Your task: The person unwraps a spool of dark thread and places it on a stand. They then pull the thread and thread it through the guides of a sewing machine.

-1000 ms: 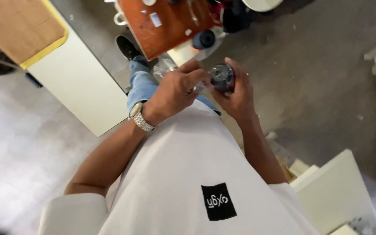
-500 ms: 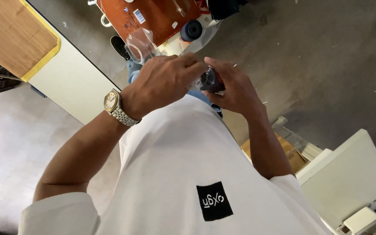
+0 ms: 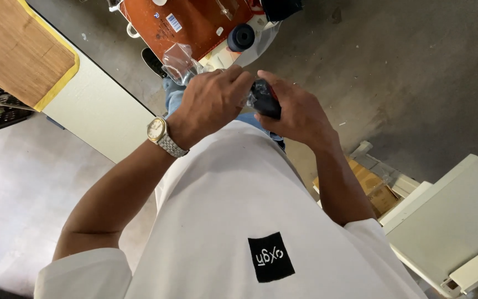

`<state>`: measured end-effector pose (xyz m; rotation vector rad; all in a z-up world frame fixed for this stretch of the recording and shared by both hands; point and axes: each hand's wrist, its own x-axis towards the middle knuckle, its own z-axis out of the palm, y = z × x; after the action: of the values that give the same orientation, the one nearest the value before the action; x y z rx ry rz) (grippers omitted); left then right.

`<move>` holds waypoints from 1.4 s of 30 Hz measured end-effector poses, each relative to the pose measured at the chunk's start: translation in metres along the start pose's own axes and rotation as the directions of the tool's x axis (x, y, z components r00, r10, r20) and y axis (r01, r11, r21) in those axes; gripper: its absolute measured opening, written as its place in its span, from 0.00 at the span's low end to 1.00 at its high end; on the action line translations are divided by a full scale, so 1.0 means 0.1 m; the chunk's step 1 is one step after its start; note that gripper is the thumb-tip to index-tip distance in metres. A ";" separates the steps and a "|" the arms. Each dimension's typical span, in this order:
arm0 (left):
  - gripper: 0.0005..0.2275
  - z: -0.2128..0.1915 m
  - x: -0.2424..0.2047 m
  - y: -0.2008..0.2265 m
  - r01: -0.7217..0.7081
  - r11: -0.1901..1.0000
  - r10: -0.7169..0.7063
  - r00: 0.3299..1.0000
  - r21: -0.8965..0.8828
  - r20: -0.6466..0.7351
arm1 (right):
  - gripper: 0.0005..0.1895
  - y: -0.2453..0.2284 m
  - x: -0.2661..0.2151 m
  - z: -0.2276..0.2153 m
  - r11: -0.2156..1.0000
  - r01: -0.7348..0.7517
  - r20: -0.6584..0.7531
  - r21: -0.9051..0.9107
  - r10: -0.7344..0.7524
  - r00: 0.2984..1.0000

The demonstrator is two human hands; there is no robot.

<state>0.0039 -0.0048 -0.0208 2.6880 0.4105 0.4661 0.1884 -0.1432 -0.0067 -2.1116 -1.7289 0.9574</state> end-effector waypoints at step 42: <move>0.04 -0.27 -0.18 0.05 0.523 0.349 -0.454 0.820 -0.778 0.348 | 0.40 0.67 0.07 0.35 -0.460 0.321 -0.205 0.828 0.284 0.937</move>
<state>-0.0209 -0.0067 -0.0003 1.4717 0.7127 0.2627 0.2187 -0.1618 -0.0734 -0.6335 -0.0018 1.1550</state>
